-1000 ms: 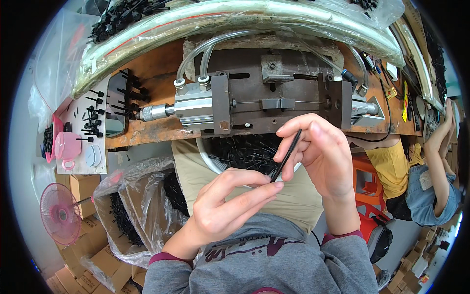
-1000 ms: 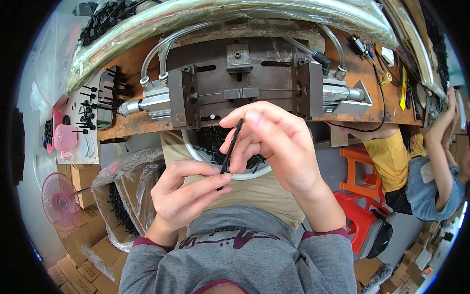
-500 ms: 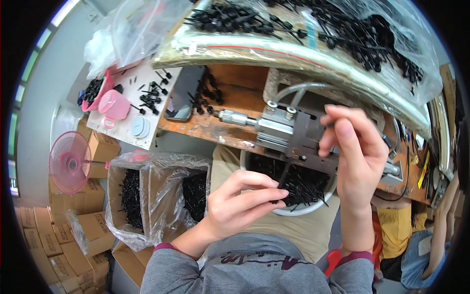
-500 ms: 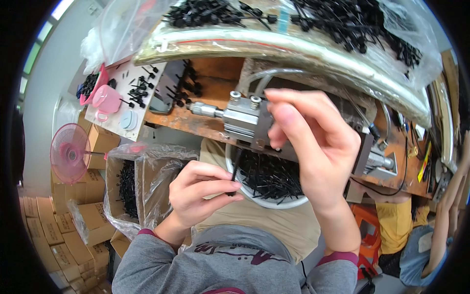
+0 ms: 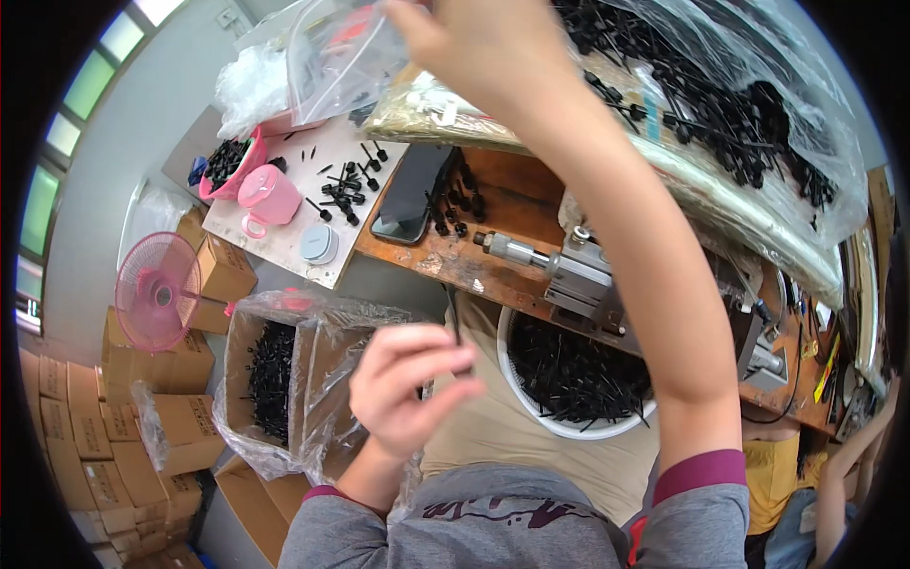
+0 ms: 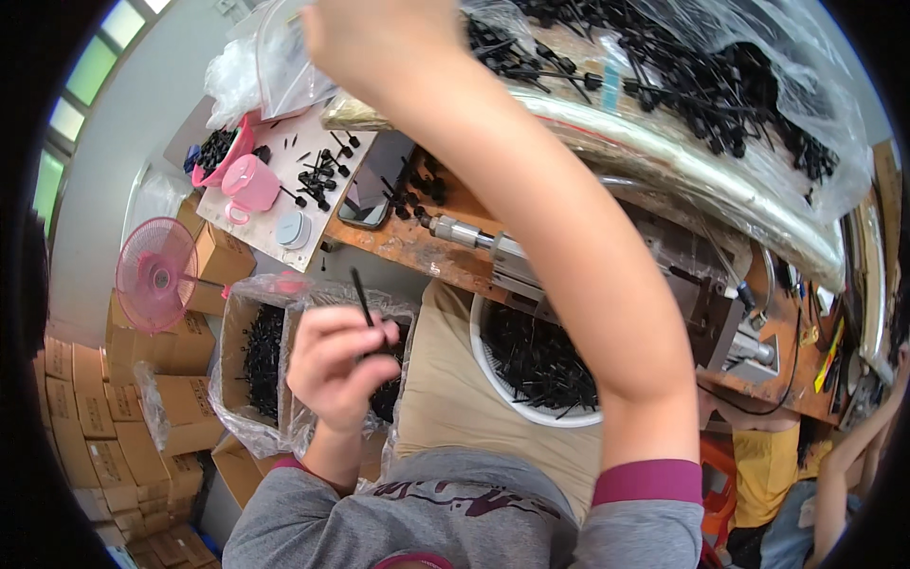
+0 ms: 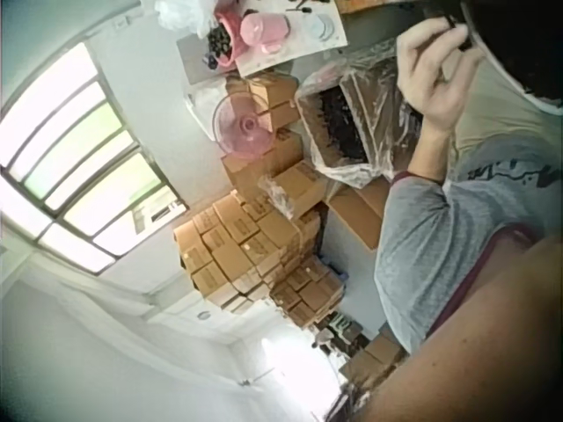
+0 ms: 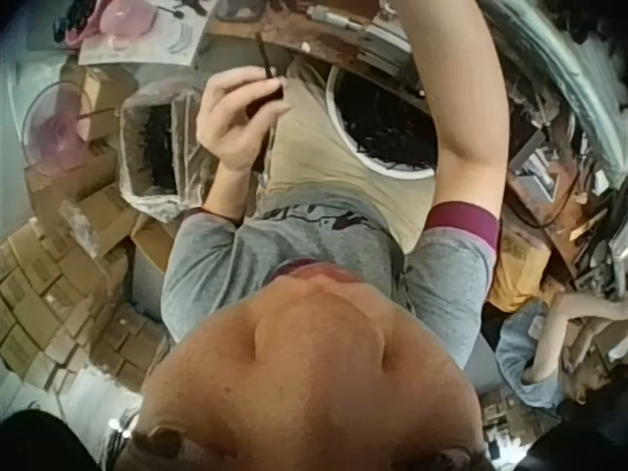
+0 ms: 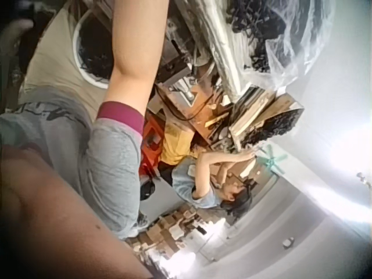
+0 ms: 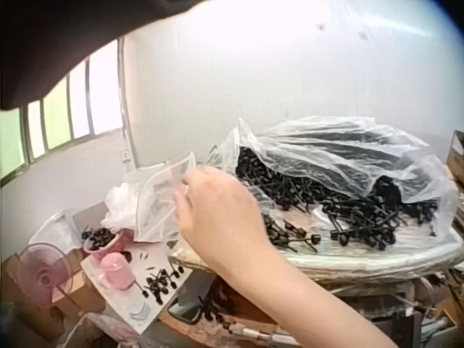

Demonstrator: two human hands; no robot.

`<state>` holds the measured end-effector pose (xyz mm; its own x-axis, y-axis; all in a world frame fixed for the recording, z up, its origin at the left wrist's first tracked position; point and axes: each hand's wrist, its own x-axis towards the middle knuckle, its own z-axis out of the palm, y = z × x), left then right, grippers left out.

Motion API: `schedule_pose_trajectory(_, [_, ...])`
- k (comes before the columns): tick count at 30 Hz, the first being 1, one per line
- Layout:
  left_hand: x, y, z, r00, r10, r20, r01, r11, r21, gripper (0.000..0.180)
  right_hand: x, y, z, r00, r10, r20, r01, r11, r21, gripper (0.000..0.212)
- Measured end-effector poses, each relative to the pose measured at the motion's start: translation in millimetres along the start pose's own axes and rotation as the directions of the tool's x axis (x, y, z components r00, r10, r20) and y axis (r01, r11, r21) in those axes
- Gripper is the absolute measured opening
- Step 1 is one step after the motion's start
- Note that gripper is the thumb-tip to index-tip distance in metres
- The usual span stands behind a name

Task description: The recorder manually assembles small black plastic components and uses a pneumatic fixture to secure them.

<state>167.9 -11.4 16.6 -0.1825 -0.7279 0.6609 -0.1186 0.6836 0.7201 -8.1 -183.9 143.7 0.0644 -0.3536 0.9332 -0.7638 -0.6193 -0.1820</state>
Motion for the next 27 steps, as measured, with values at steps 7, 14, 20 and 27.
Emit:
schedule_pose_trajectory(7, [37.9,-44.5,-30.2,0.865,-0.353,-0.356,0.31,0.935,-0.173,0.034,-75.8,-26.5,-125.6,0.884,0.33,0.33,-0.392,0.909,0.142,0.018])
schedule_pose_trajectory(14, [54.2,-119.4,-95.2,0.81,-0.243,-0.534,0.307,0.951,0.031,0.016,-154.5,-51.2,-178.2,0.751,0.534,0.387,-0.631,0.754,0.184,0.015])
schedule_pose_trajectory(20, [62.6,-168.8,-144.9,0.879,-0.159,-0.449,0.37,0.823,0.432,0.02,-196.5,-65.2,-198.3,0.589,0.714,0.378,-0.808,0.534,0.251,0.016])
schedule_pose_trajectory(27, [79.2,-203.3,-144.4,0.819,-0.323,-0.474,0.553,0.665,0.502,0.023,-222.9,-82.0,-197.7,0.5,0.779,0.378,-0.862,0.409,0.299,0.016])
